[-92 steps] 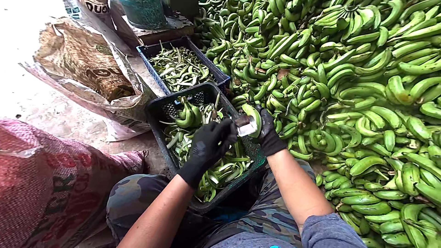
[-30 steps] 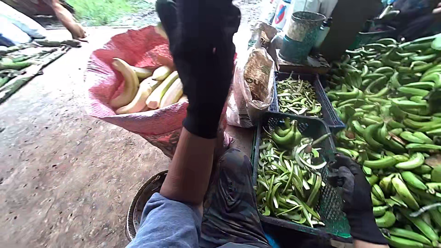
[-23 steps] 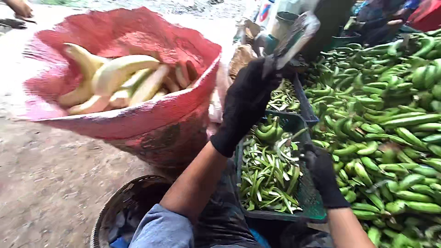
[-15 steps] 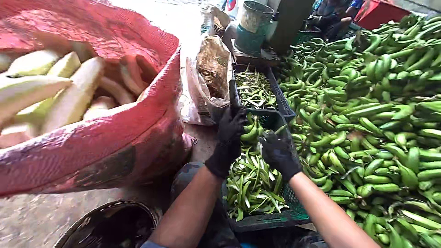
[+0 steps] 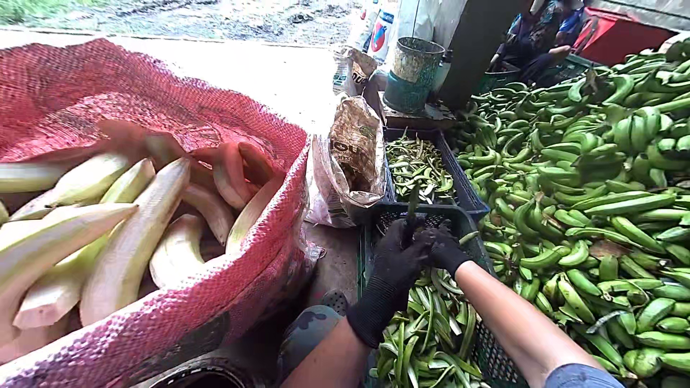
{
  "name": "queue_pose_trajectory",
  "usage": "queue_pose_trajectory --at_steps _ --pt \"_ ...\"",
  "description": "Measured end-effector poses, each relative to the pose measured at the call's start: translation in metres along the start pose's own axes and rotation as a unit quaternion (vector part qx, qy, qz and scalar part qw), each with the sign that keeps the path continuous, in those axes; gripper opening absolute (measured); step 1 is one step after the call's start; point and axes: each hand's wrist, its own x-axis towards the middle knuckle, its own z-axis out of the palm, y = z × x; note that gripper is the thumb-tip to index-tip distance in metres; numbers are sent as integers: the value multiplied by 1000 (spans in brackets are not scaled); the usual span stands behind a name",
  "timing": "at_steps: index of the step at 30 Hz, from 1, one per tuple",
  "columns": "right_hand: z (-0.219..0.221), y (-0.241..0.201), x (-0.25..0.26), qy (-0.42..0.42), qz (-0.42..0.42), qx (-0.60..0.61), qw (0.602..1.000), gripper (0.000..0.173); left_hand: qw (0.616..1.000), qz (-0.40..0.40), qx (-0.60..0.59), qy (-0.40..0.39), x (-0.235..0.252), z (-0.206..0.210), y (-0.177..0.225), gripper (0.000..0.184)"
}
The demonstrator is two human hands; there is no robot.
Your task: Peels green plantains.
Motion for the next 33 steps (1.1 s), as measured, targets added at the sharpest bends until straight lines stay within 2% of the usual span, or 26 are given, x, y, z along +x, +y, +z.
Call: queue_pose_trajectory --at_steps 1,2,3,6,7,9,12,14,16,19,21,23,25,26,27,28,29,31,32,33 --pt "-30 -5 -1 -139 63 19 988 54 999 1 47 -10 -2 0 -2 32" --pt "-25 -2 -7 -72 88 49 992 57 994 7 105 -19 -3 1 -6 33" --pt "-41 -4 -13 -69 128 104 984 59 985 19 169 -30 -4 2 -11 32" --pt "-107 -28 -41 -30 233 322 917 52 936 103 331 -64 -9 11 -23 33" --pt "-116 -33 -49 8 238 374 897 50 910 149 380 -74 -11 14 -30 36" --pt "-104 -32 -60 141 215 438 862 46 856 224 456 -95 -12 23 -44 41" --pt "-144 -39 -97 165 221 522 807 33 824 293 467 -129 -23 36 -54 45" --pt "-154 -35 -119 196 215 589 754 27 808 334 465 -140 -30 41 -62 43" --pt "-163 -35 -143 212 208 634 714 28 783 364 483 -146 -42 47 -67 41" --pt "-156 -35 -171 249 200 684 656 33 774 378 484 -153 -66 56 -70 37" --pt "-145 -35 -184 297 197 735 576 34 778 369 487 -149 -82 60 -67 38" --pt "-140 -36 -194 349 169 809 441 35 782 336 504 -149 -97 57 -61 38" --pt "-139 -18 -202 396 129 850 324 46 817 233 498 -173 -111 41 -52 43" --pt "-144 -7 -205 418 130 851 289 51 847 163 473 -181 -117 29 -51 46" --pt "-147 2 -207 428 148 843 290 53 880 89 433 -173 -120 16 -51 47" --pt "-149 7 -208 425 175 824 333 52 911 22 385 -148 -121 5 -55 44" --pt "-148 8 -210 400 206 791 414 49 933 -21 340 -119 -122 -5 -61 43" --pt "-134 5 -216 307 277 665 622 47 957 -42 278 -75 -124 -11 -67 41" --pt "-121 2 -219 256 296 593 704 50 961 -36 267 -60 -124 -9 -67 40" --pt "-106 -2 -220 224 314 531 755 53 964 -27 259 -48 -123 -5 -64 39"
